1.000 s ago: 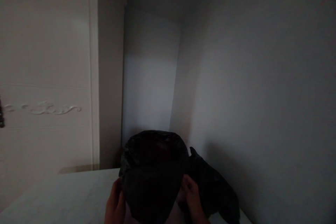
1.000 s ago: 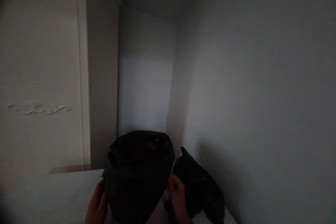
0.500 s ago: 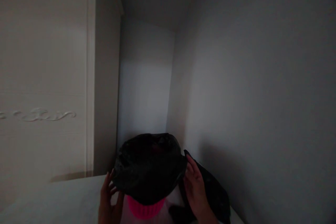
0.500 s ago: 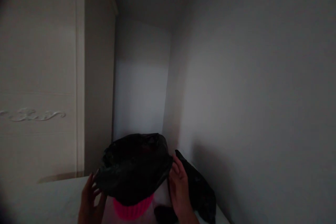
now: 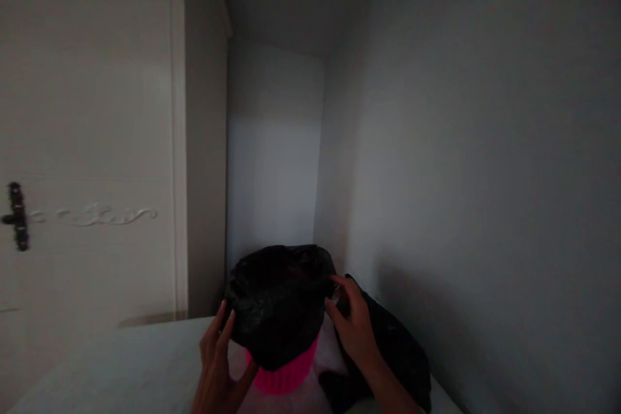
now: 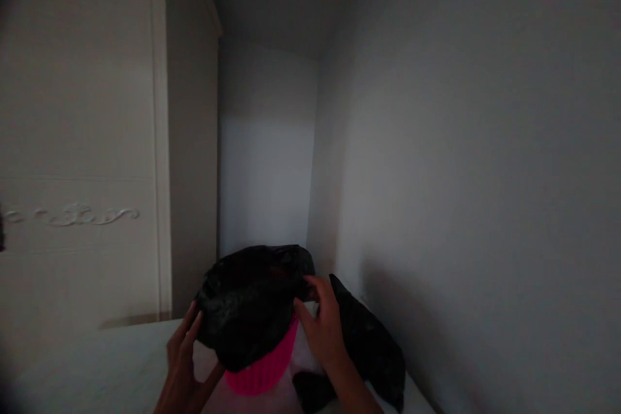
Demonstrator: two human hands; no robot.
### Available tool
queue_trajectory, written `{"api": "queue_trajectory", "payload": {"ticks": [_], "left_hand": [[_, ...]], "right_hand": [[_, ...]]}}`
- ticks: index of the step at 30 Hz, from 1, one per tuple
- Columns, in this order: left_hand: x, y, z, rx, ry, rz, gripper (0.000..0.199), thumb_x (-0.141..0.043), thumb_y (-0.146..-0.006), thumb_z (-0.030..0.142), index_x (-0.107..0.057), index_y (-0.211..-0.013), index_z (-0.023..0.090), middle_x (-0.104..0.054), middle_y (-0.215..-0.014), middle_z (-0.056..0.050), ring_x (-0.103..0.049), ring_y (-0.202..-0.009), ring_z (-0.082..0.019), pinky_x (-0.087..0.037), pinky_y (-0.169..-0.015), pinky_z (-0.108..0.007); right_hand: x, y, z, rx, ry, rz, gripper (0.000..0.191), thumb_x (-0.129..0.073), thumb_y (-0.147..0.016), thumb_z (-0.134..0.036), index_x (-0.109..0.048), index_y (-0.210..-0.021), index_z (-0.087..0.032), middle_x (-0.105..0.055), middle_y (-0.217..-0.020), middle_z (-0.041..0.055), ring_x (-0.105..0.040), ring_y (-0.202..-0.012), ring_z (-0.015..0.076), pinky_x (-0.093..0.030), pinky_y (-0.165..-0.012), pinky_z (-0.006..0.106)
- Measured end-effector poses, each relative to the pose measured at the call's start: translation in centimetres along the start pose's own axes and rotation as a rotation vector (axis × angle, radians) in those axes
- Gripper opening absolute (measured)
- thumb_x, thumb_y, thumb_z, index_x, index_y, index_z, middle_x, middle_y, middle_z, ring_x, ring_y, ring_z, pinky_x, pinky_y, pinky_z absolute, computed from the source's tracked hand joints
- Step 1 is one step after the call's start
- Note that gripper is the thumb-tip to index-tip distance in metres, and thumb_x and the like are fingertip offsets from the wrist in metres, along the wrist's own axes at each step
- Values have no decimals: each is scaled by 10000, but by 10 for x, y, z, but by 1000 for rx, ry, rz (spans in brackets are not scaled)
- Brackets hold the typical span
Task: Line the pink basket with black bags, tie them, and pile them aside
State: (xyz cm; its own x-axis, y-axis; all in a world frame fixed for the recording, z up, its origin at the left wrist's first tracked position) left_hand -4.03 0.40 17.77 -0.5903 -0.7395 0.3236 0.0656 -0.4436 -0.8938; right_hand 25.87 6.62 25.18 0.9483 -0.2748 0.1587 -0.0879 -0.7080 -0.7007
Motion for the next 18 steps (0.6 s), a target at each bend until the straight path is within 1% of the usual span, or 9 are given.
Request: {"api": "queue_trajectory", "payload": {"ticks": [3, 4, 6, 8, 11, 14, 16, 18], "left_hand": [[2, -7, 0, 17, -44, 33, 812, -669, -942, 351, -255, -1639, 397, -377, -1659, -150, -428, -1462, -411, -448, -1099, -625], [3, -10, 0, 28, -47, 46, 746, -642, -959, 362, -301, -1622, 393, -421, -1627, -148, -450, -1438, -405, -446, -1092, -618], [7, -17, 0, 48, -41, 81, 607, -595, -984, 387, -413, -1562, 365, -508, -1546, -146, -495, -1384, -390, -447, -1075, -601], [14, -24, 1, 71, -32, 113, 463, -560, -998, 406, -534, -1454, 329, -582, -1457, -138, -537, -1324, -373, -452, -1057, -584], [24, -37, 2, 102, -10, 133, 315, -539, -1002, 419, -654, -1261, 282, -663, -1326, -124, -588, -1247, -348, -466, -1034, -556], [32, -53, 1, 166, 24, 128, 267, -554, -982, 449, -713, -1102, 272, -730, -1190, -102, -638, -1170, -330, -493, -1009, -519], [35, -63, -1, 228, 51, 117, 274, -570, -957, 477, -730, -1046, 274, -758, -1115, -86, -668, -1112, -322, -511, -993, -495], [35, -72, -2, 280, 83, 98, 301, -561, -943, 499, -733, -1050, 276, -771, -1082, -74, -690, -1064, -311, -530, -967, -469]], "right_hand": [[-2, -8, -10, 29, 106, 15, 196, -701, -890, -415, -695, -966, -234, -686, -895, 33, -612, -801, 214, -490, -752, 322], [-3, -11, -12, 34, 130, 14, 203, -685, -905, -435, -673, -886, -233, -666, -839, 20, -596, -764, 203, -469, -720, 310], [-7, -18, -15, 47, 156, -8, 310, -646, -937, -479, -613, -752, -233, -609, -735, -6, -562, -694, 179, -423, -658, 290], [-10, -27, -18, 59, 167, -43, 393, -626, -952, -510, -563, -682, -232, -557, -674, -26, -530, -647, 160, -386, -616, 276], [-13, -39, -21, 71, 174, -104, 387, -642, -944, -519, -572, -699, -228, -540, -662, -44, -514, -632, 145, -368, -598, 263], [-12, -49, -23, 68, 149, -151, 345, -646, -942, -513, -616, -753, -225, -565, -673, -46, -528, -630, 142, -382, -598, 258], [-9, -55, -22, 60, 132, -145, 328, -647, -941, -510, -649, -786, -221, -595, -683, -39, -546, -629, 147, -399, -603, 262], [-4, -59, -21, 52, 118, -116, 326, -652, -936, -520, -680, -818, -217, -630, -696, -28, -558, -621, 151, -415, -603, 270]]}}
Point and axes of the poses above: each hand's wrist, its own y-axis away from the middle knuckle, its own x-axis out of the back of the hand, z = x × y, the point moved 7 cm from there along -y, towards the middle knuckle
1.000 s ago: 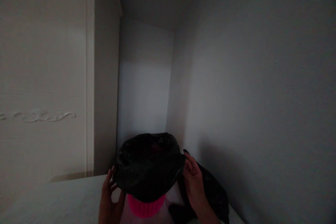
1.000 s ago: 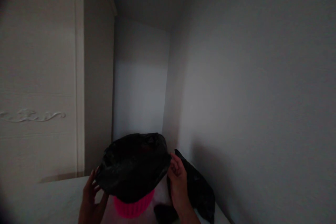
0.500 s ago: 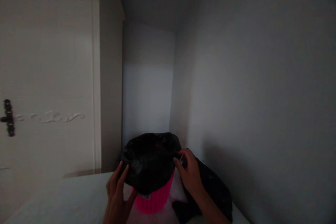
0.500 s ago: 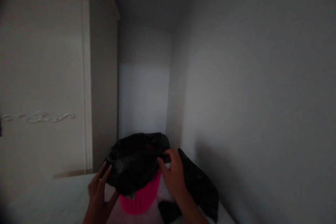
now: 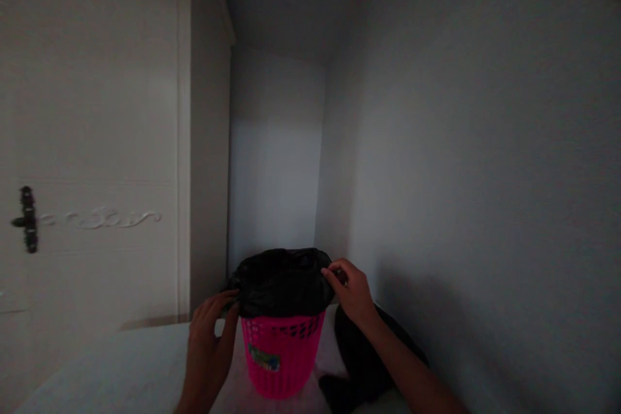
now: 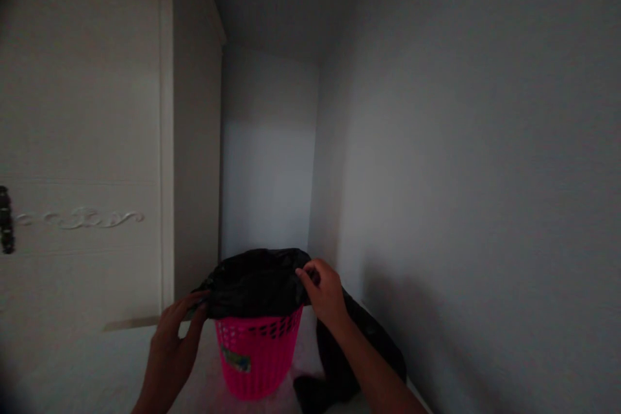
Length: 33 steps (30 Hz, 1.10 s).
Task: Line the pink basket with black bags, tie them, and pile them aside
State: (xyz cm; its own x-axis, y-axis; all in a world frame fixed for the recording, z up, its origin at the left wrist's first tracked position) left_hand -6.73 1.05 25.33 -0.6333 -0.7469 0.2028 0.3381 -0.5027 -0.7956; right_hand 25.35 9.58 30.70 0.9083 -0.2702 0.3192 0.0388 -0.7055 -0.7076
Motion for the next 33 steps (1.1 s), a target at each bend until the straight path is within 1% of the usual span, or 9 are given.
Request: {"api": "queue_trajectory", "payload": {"ticks": [6, 11, 16, 18, 21, 23, 26, 30, 33], "left_hand": [[-9, -23, 4, 191, 24, -133, 377, -493, -929, 604, -669, -911, 271, -770, -827, -36, -734, -771, -271, -552, -700, -372], [-18, -52, 18, 164, -7, -204, 385, -485, -919, 599, -662, -941, 258, -762, -814, -44, -743, -761, -284, -542, -693, -378], [-21, -69, 25, 103, 39, -173, 403, -517, -894, 581, -670, -1041, 239, -764, -968, -70, -735, -950, -297, -567, -877, -426], [-19, -69, 25, 79, 57, -147, 443, -553, -878, 591, -659, -1106, 227, -746, -1049, -84, -713, -1029, -297, -555, -956, -446], [-17, -66, 16, 73, 59, -109, 602, -624, -834, 641, -631, -1234, 191, -680, -1225, -140, -645, -1208, -330, -488, -1091, -512], [-20, -63, 0, 157, 59, -126, 733, -662, -783, 690, -623, -1292, 164, -646, -1293, -182, -604, -1282, -376, -433, -1141, -585], [-32, -60, -20, 273, 112, -233, 772, -672, -751, 711, -646, -1290, 159, -731, -1175, -163, -692, -1150, -370, -522, -1044, -578], [-43, -62, -28, 267, 174, -329, 533, -679, -734, 656, -744, -990, 193, -788, -841, -68, -745, -806, -286, -604, -759, -412], [-42, -66, -30, 287, 159, -287, 435, -637, -764, 631, -739, -798, 209, -750, -722, -51, -705, -714, -274, -554, -673, -380]], "right_hand": [[-1, 2, 6, 42, -32, -47, 371, -695, -905, -553, -750, -1077, -229, -728, -936, 37, -658, -786, 198, -528, -734, 322], [-14, 12, 8, 105, 68, -144, 834, -931, -658, -535, -646, -1390, -257, -676, -1245, 109, -645, -1158, 318, -504, -1050, 490], [-15, -1, 14, 87, 271, -169, 500, -869, -746, -285, -720, -1216, -205, -703, -1119, 97, -673, -1069, 290, -523, -985, 440], [-12, -11, 20, 76, 365, -178, 477, -853, -750, -245, -711, -1203, -199, -701, -1107, 97, -677, -1060, 282, -521, -962, 407], [-6, -28, 35, 6, 519, -167, 547, -851, -764, -332, -667, -1264, -212, -684, -1131, 109, -695, -995, 272, -517, -850, 358], [-4, -40, 50, -83, 603, -192, 580, -816, -802, -453, -646, -1299, -207, -695, -1131, 134, -707, -911, 265, -490, -744, 334], [-9, -59, 68, -147, 637, -291, 490, -756, -853, -503, -692, -1226, -191, -756, -1047, 135, -718, -869, 266, -458, -692, 313], [-22, -90, 73, -99, 594, -334, 138, -666, -895, -226, -775, -977, -206, -807, -933, 84, -738, -913, 250, -482, -765, 296], [-32, -110, 67, -50, 539, -306, 302, -520, -908, -88, -795, -1000, -173, -813, -1054, 127, -736, -1042, 262, -513, -907, 333]]}}
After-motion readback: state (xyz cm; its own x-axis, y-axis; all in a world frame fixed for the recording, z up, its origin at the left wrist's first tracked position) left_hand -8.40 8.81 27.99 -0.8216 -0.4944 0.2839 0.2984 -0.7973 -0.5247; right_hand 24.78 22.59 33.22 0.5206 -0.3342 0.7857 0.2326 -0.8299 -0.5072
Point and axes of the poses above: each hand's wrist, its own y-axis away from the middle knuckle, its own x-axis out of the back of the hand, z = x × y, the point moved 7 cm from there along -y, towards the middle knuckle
